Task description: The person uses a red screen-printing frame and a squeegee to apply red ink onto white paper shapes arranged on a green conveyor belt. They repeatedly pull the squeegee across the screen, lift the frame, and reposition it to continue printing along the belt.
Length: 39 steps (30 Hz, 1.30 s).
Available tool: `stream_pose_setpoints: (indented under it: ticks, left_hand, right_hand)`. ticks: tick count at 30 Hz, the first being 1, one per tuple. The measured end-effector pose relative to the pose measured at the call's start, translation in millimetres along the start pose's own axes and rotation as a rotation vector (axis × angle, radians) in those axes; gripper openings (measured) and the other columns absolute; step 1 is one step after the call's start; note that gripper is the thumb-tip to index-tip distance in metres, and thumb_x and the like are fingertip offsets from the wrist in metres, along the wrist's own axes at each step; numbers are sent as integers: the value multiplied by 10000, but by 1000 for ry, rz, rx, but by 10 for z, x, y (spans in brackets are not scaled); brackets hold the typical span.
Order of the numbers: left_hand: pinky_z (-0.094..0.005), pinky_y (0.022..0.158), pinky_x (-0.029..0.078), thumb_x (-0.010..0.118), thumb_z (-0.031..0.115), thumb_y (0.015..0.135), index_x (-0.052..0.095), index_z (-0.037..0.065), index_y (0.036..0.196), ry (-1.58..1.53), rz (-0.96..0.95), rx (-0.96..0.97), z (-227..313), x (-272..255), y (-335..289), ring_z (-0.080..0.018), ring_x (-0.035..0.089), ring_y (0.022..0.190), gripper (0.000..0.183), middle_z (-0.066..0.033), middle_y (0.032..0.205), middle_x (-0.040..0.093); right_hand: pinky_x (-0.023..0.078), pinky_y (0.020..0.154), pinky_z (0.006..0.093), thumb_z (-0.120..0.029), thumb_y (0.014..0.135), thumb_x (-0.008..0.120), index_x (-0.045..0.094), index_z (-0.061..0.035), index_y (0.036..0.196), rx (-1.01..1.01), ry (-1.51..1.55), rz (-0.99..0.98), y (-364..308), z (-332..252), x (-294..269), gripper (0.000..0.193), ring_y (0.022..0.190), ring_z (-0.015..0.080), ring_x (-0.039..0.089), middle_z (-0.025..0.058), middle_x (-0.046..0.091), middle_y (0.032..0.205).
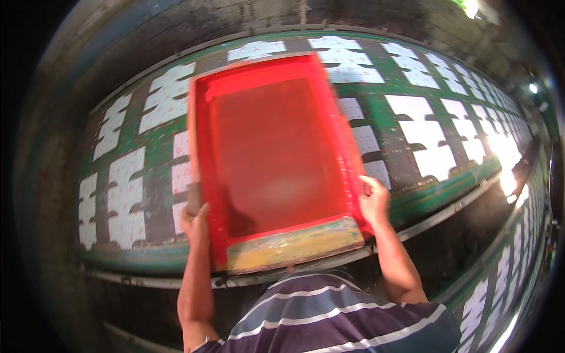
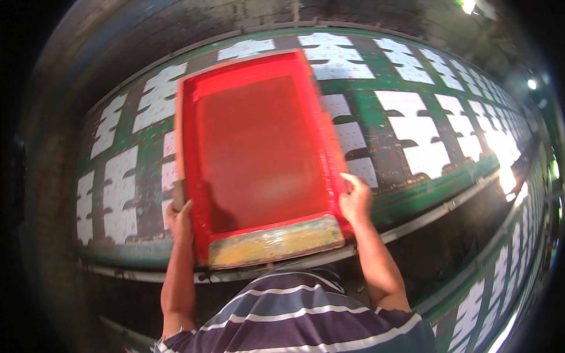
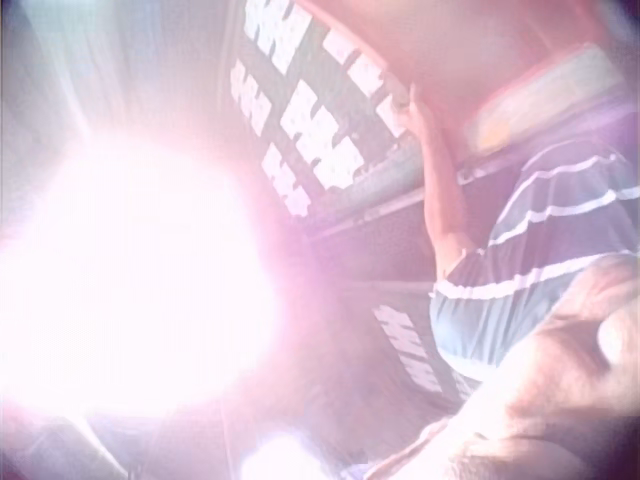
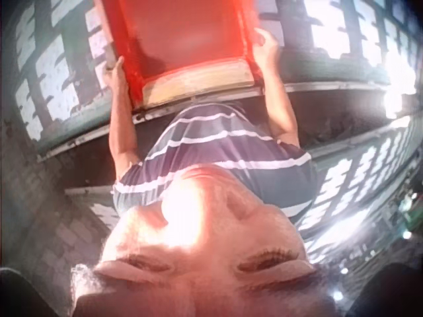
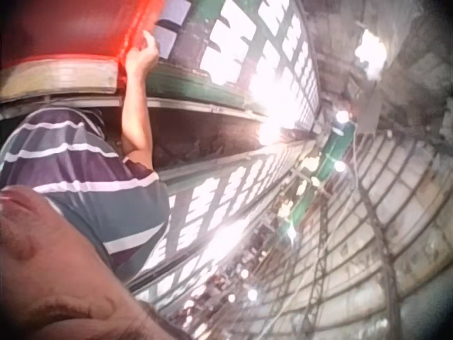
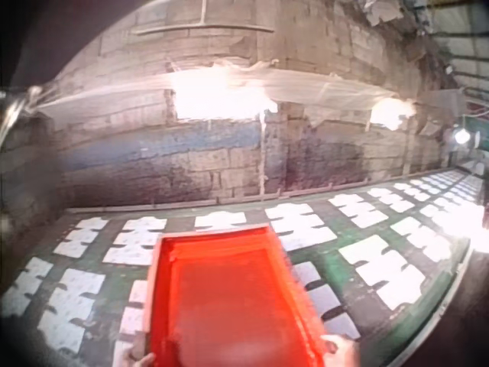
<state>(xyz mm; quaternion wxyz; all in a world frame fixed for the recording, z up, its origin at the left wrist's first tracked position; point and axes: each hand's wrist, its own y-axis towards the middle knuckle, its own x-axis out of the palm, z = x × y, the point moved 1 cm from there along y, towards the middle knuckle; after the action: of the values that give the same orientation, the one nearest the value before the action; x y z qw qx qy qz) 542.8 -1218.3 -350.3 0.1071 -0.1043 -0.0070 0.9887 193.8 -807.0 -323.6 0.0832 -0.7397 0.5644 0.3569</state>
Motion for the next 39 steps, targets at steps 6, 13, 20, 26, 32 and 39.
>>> stream_pose_setpoints:
  ticks: [6, 13, 20, 26, 32, 39]
  left_hand:
    - [-381, 810, 572, 937, 132, 866, 750, -30, 1086, 105, 24, 29, 126, 1046, -878, -192, 698, 876, 330, -97, 973, 776]
    - [-343, 793, 556, 946, 144, 861, 733, -11, 1077, 124, 12, 15, 375, 1716, -1372, -148, 661, 836, 341, -60, 956, 752]
    - [-377, 832, 589, 947, 203, 846, 747, -35, 1098, 244, 28, 18, 384, 1992, -1510, -207, 726, 878, 401, -126, 972, 785]
    - [-410, 863, 600, 952, 255, 829, 749, -46, 1094, 330, 21, 18, 328, 2035, -1516, -257, 760, 926, 450, -172, 998, 797]
    - [-468, 935, 595, 943, 301, 837, 746, -32, 1136, 452, -1, -1, 256, 2052, -1464, -360, 771, 1009, 489, -224, 1065, 795]
    - [-534, 1020, 556, 911, 373, 866, 713, -18, 1207, 442, -25, 24, 44, 2074, -1435, -445, 713, 1152, 555, -249, 1177, 740]
  right_hand:
    - [590, 895, 338, 204, 801, 630, 799, -24, 1301, 171, 220, -5, 333, 1255, -621, 576, 980, 196, 721, 92, 775, 1116]
    - [584, 1059, 320, 268, 827, 573, 723, 27, 1420, 241, 350, -28, 576, 1978, -1063, 658, 1254, 191, 727, 150, 767, 1367]
    - [593, 1086, 359, 267, 836, 562, 691, 43, 1465, 270, 342, -54, 679, 2196, -1258, 680, 1249, 223, 752, 189, 775, 1366]
    - [550, 1145, 478, 99, 886, 745, 711, -29, 1466, 82, -29, -126, 626, 1774, -1466, 595, 1294, 341, 724, 168, 747, 1428]
    - [465, 1206, 555, -244, 810, 956, 710, -139, 1479, -551, -75, -720, -61, 612, -1674, 720, 1439, 390, 589, 166, 636, 1563]
    - [527, 1089, 545, 4, 900, 693, 786, -101, 1356, -668, -273, -750, -353, 193, -1298, 477, 1256, 355, 687, 138, 744, 1365]
